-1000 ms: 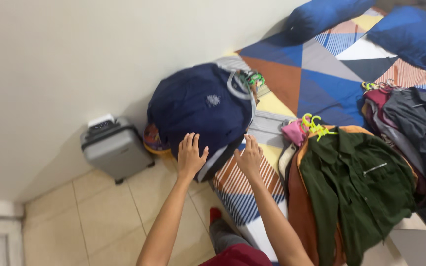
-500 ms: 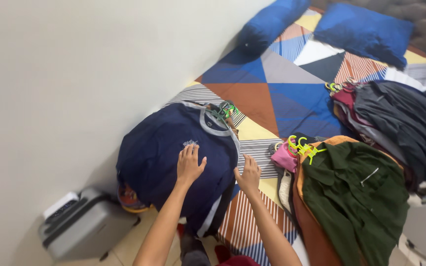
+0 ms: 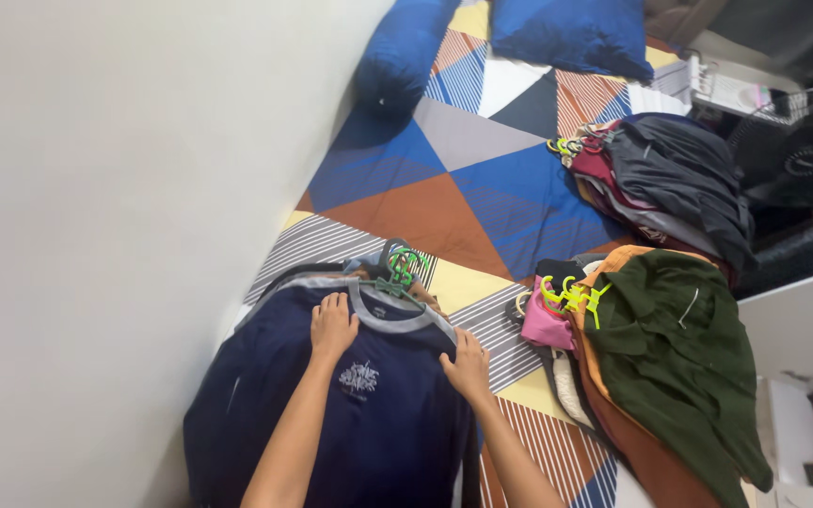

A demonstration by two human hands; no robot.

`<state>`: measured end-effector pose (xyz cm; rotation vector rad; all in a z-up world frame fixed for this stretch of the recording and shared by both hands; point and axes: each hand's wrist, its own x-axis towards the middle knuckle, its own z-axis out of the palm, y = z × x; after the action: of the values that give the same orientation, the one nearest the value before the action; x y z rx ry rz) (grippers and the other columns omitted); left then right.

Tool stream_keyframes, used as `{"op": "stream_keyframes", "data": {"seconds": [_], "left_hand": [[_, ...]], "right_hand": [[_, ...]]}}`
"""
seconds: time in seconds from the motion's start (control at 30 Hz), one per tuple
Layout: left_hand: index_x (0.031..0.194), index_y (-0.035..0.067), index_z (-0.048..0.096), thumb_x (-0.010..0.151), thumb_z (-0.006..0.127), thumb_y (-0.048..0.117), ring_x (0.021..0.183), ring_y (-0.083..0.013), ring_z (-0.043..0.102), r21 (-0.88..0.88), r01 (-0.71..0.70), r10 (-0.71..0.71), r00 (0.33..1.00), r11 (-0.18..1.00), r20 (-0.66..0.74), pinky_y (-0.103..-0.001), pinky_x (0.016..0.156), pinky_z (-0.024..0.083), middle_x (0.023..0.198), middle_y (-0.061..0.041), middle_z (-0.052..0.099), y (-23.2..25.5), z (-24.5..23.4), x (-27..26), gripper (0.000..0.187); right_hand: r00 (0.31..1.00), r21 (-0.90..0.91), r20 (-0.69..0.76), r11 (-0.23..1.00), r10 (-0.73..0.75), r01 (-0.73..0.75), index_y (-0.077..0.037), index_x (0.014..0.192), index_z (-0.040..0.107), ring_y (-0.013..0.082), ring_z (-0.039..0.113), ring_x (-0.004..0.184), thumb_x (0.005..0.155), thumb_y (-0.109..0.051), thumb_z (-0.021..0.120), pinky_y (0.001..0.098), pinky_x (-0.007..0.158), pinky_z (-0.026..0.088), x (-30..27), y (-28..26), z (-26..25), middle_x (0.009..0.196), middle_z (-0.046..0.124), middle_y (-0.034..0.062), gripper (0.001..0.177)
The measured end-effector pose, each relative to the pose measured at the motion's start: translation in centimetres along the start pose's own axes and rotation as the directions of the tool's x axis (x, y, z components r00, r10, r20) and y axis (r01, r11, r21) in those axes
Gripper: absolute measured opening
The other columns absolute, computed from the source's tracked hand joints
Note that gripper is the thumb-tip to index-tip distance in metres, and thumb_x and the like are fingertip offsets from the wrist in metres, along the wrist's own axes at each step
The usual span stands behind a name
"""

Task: The person picks up several garments including a shirt, jacket, and hoodie from a bed and hangs them one by one on a rail inside a closet using hangers.

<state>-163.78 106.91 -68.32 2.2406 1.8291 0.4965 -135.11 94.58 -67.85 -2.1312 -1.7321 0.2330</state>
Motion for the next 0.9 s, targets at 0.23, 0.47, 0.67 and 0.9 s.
{"op": "stream_keyframes", "data": {"seconds": [0.23, 0.47, 0.67, 0.9], "left_hand": [[0.135, 0.005, 0.053, 0.081, 0.07, 0.02, 0.131, -0.0282, 0.05, 0.058, -0.132, 0.139, 0.982, 0.99, -0.13, -0.05, 0.1, 0.039, 0.137, -0.01, 0.057, -3.0, 5.0, 5.4, 0.058], [0.124, 0.012, 0.06, 0.089, 0.067, 0.008, 0.119, -0.0229, 0.061, 0.115, -0.134, 0.135, 0.991, 0.984, 0.003, -0.043, 0.105, 0.044, 0.117, -0.004, 0.065, -3.7, 4.4, 7.3, 0.036], [0.105, 0.011, 0.062, 0.084, 0.07, 0.016, 0.104, -0.0254, 0.063, -0.04, -0.192, 0.187, 0.978, 0.981, -0.095, -0.041, 0.095, 0.046, 0.101, -0.004, 0.065, -4.3, 1.5, 4.1, 0.023], [0.069, 0.008, 0.059, 0.072, 0.079, 0.061, 0.077, -0.0309, 0.061, -0.027, -0.223, 0.198, 0.91, 0.975, -0.364, -0.045, 0.079, 0.047, 0.071, -0.008, 0.061, -2.4, -4.6, 1.6, 0.056]], "right_hand": [[0.994, -0.045, 0.044, 0.994, 0.099, -0.097, -0.01, 0.145, 0.045, 0.0304, 0.048, 0.134, 0.08, -0.032, 0.075, 0.0497, 0.108, 0.036, 0.8, -0.8, 2.7, 0.142, 0.051, 0.0121, 0.075], [0.978, -0.055, 0.074, 0.98, 0.197, -0.193, -0.009, 0.126, 0.057, 0.0312, 0.054, 0.125, 0.084, -0.034, 0.074, 0.0483, 0.103, 0.041, 2.7, -1.3, 3.0, 0.126, 0.061, 0.0106, 0.052], [0.989, 0.191, 0.101, 0.974, 0.108, -0.125, -0.004, 0.099, 0.065, 0.0407, 0.067, 0.09, 0.083, -0.035, 0.076, 0.0503, 0.078, 0.05, 1.2, -1.2, 3.8, 0.089, 0.069, 0.0199, 0.037], [0.971, 0.267, -0.2, 0.96, 0.134, -0.078, -0.009, 0.091, 0.075, 0.0472, 0.065, 0.071, 0.076, -0.032, 0.076, 0.0536, 0.06, 0.049, -4.2, -2.0, -1.5, 0.074, 0.068, 0.0229, 0.027]]}}
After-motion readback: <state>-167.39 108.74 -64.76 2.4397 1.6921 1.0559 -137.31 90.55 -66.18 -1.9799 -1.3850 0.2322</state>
